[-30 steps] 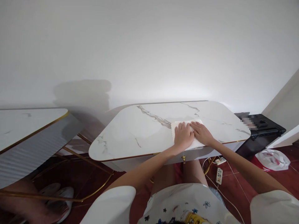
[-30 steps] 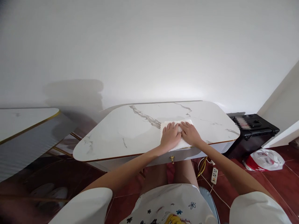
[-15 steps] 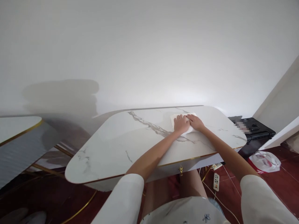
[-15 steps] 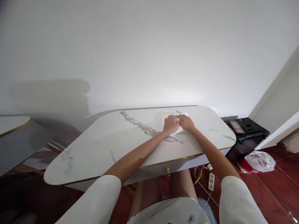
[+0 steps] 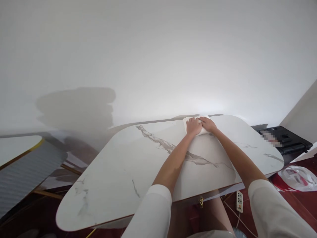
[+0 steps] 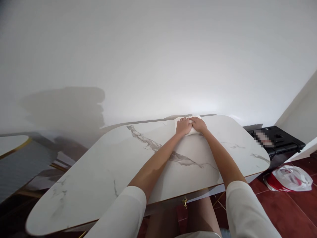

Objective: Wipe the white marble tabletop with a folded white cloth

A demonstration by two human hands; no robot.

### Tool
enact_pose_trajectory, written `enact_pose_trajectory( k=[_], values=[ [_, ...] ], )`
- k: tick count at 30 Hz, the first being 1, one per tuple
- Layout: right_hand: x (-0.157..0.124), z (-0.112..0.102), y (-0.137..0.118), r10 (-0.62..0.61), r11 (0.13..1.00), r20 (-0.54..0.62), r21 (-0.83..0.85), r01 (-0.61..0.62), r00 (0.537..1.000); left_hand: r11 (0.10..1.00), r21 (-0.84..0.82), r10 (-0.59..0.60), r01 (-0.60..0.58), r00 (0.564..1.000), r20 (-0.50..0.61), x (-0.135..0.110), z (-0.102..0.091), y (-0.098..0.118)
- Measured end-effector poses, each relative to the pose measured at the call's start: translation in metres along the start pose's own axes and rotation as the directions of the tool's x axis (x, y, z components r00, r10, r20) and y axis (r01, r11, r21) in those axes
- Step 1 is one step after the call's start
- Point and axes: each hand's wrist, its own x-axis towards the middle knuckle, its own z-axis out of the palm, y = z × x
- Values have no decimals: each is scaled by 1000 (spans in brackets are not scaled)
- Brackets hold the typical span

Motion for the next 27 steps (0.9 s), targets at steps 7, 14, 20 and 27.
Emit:
enact_pose_trajectory(
  k=[7, 14, 20, 27],
  values=[
    [22, 1, 9, 42, 998, 22, 45, -43, 999, 1000, 17, -9, 8, 1000, 25, 21, 4, -4],
    [35, 1, 24, 35, 999, -8, 33, -34, 999, 998, 60, -17, 16, 1000, 10, 37, 12, 8],
    [35, 1, 32, 5, 999, 7, -38, -5, 1000, 998, 67, 19, -19, 1000, 7, 41, 15, 11],
    [16, -6, 33, 8, 985, 17, -170, -5, 1000, 994, 61, 88, -89, 996, 17, 32, 14, 19]
  ],
)
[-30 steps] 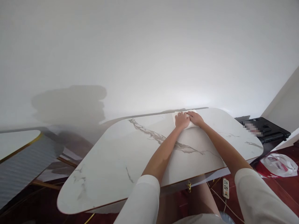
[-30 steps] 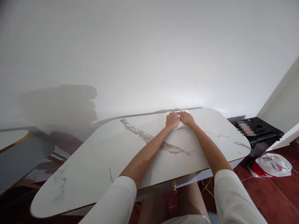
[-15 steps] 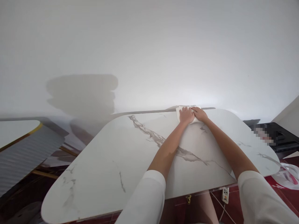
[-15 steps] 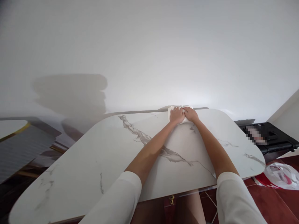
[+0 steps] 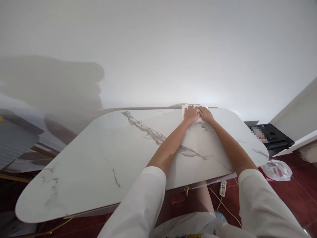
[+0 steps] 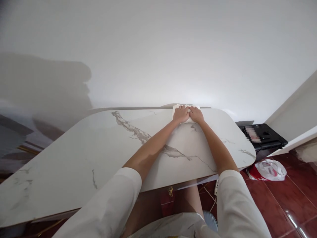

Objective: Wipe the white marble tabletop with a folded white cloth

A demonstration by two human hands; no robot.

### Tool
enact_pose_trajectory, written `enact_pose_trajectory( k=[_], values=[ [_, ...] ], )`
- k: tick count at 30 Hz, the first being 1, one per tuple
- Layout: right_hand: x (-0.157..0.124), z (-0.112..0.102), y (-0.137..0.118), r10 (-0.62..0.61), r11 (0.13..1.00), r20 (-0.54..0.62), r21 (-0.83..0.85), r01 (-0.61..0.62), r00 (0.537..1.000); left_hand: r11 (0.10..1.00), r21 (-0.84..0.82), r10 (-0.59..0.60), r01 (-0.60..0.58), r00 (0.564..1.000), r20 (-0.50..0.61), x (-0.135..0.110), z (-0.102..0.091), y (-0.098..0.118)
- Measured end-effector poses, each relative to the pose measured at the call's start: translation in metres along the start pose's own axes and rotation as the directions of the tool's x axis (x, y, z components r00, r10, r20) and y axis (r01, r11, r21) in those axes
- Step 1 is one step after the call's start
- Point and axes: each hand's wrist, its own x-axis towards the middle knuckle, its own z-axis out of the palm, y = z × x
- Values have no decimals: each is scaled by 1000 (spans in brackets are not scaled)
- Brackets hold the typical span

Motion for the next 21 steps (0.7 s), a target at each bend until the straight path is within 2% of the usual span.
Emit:
enact_pose_trajectory(
  k=[10, 21],
  values=[
    [-56, -14, -11, 58, 995, -9, -83, -59, 998, 996, -21, 89, -89, 996, 0, -41, -5, 21],
    [-115, -25, -37, 69, 990, 17, -127, -66, 997, 996, 41, 76, -77, 997, 11, -100, -18, 39]
  ],
)
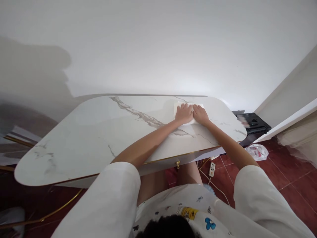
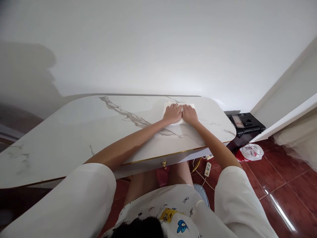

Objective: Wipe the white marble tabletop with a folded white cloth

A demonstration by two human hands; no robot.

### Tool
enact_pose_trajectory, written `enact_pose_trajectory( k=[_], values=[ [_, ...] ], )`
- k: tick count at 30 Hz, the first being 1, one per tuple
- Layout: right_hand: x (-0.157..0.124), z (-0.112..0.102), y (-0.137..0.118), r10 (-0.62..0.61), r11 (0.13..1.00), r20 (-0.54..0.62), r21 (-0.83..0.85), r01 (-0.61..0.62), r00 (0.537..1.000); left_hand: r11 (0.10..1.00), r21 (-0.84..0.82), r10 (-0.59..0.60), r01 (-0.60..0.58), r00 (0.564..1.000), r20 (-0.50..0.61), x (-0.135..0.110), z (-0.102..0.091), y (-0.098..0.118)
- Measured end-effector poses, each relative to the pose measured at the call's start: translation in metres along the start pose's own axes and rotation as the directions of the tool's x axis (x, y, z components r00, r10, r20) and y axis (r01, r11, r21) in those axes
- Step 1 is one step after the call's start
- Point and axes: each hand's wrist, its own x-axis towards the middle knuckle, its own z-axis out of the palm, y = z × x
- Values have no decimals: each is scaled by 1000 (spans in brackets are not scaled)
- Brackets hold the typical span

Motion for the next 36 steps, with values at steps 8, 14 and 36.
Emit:
enact_pose_trajectory(
  k=[8, 14, 36],
  values=[
    [-36, -4, -12, -22, 999, -20, 42, 23, 1000, 1000, -5, -4, 4, 1000, 12, -39, -11, 10],
    [-73, -17, -27, -16, 998, 37, 57, 14, 999, 999, 13, -39, 39, 999, 30, -74, -23, 24],
    [-124, -18, 26, -183, 980, -6, 76, 183, 983, 992, -115, -39, 52, 993, 109, -106, -20, 79]
  ],
)
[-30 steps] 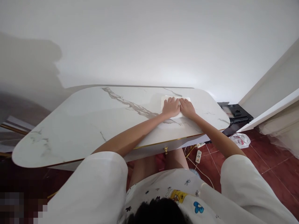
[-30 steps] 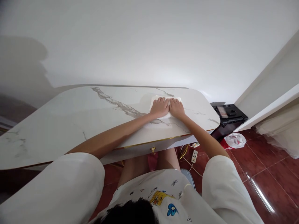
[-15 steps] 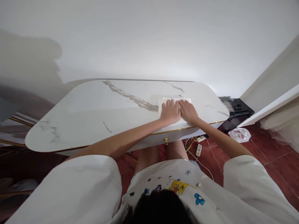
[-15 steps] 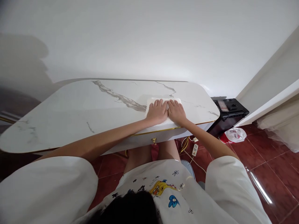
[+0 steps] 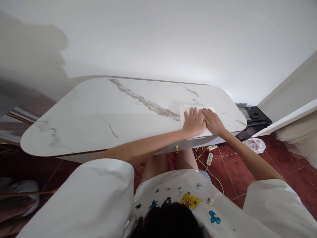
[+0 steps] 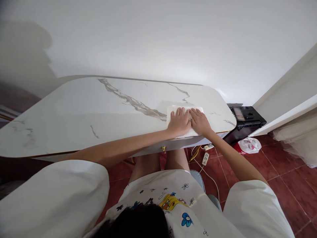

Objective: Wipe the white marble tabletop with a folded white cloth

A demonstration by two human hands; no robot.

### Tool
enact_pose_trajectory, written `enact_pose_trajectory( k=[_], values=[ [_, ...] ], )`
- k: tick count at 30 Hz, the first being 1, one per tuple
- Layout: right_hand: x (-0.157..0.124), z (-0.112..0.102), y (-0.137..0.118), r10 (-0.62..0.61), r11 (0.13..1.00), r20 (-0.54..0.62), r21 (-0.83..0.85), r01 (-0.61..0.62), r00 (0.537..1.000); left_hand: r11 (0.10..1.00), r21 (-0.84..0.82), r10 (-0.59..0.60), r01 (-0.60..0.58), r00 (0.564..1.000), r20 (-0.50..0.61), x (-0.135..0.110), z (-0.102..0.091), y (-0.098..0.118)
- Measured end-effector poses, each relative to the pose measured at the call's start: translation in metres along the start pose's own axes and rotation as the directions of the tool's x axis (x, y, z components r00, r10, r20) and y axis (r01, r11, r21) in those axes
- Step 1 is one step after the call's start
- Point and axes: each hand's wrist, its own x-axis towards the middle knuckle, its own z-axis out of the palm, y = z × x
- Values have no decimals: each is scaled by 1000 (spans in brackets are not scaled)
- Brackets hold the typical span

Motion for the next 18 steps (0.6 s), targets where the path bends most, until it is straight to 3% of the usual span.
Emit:
enact_pose_trajectory(
  k=[6, 18],
  values=[
    [35, 1, 13, 38, 999, -9, -25, -39, 999, 1000, -19, 3, -3, 999, -36, 36, -1, -10],
    [142, 15, 28, 2, 1000, 6, 18, -2, 1000, 999, -26, -47, 45, 996, -81, 119, -5, -62]
  ],
)
